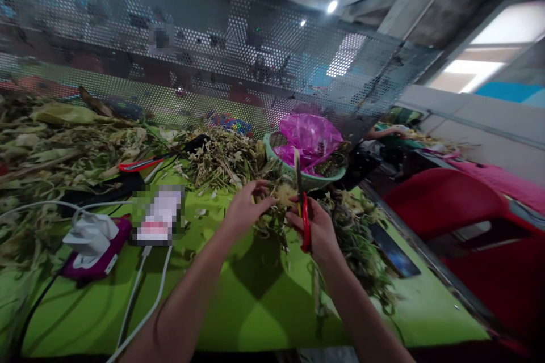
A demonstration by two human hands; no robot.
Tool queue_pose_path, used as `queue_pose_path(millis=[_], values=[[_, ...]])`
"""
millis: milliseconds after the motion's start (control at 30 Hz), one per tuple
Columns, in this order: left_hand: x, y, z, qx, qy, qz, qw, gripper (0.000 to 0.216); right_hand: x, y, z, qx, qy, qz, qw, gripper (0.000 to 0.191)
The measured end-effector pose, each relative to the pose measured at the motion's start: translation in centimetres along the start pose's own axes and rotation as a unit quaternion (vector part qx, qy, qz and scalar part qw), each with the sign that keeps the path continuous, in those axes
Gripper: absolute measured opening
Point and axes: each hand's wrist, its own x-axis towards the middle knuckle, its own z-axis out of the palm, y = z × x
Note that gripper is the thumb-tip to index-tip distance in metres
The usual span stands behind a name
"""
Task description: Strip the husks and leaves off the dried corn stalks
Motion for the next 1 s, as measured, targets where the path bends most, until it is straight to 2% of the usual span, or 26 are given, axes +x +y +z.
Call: queue_pose_path(millis=[67, 133, 200, 267, 300, 367, 500, 567, 667, 800, 900, 1000], values=[[0.1, 0.5, -0.2, -0.026, 0.115, 0.018, 0.993, 0.033, 0.0, 0.2, 0.1, 0.067, 0.042, -0.003, 0.997, 0.05], [0.1, 0.7, -0.3, -0.064, 0.202, 0.007, 0.977, 0.024, 0.0, 0.3, 0.2, 0.127, 0.074, 0.004, 0.989, 0.05], [0.2, 0.6, -0.3, -0.106, 0.252, -0.015, 0.962, 0.016, 0.2, 0.4, 0.4, 0.174, 0.095, 0.018, 0.98, 0.05], [0.2, 0.2, 0.0, -0.149, 0.269, -0.048, 0.95, 0.019, 0.3, 0.5, 0.6, 0.213, 0.107, 0.029, 0.971, 0.049], [0.1, 0.0, 0.2, -0.171, 0.266, -0.07, 0.946, 0.023, 0.4, 0.5, 0.7, 0.23, 0.109, 0.032, 0.966, 0.049], [-0.1, -0.1, 0.8, -0.203, 0.222, -0.123, 0.946, 0.031, 0.3, 0.5, 1.0, 0.262, 0.111, 0.036, 0.958, 0.048], [-0.7, 0.3, 2.0, -0.217, 0.037, -0.12, 0.968, 0.03, -0.3, 0.2, 1.8, 0.299, 0.106, 0.042, 0.947, 0.052], [-0.9, 0.2, 2.4, -0.202, -0.023, -0.116, 0.972, 0.025, -0.7, 0.2, 2.3, 0.301, 0.089, 0.045, 0.948, 0.054], [-0.7, -0.4, 2.6, -0.17, -0.031, -0.112, 0.979, 0.024, -1.3, 0.4, 3.2, 0.292, 0.068, 0.052, 0.952, 0.052], [-0.2, -0.8, 2.2, -0.163, 0.005, -0.114, 0.98, 0.023, -2.2, 0.4, 3.4, 0.223, 0.055, 0.078, 0.97, 0.05], [-0.1, -0.4, 1.9, -0.182, 0.044, -0.129, 0.974, 0.02, -2.8, 0.2, 2.4, 0.134, 0.017, 0.073, 0.988, 0.051], [-0.1, 0.0, 1.5, -0.18, 0.052, -0.138, 0.973, 0.018, -3.0, -0.1, 0.4, 0.028, -0.031, 0.05, 0.998, 0.05]])
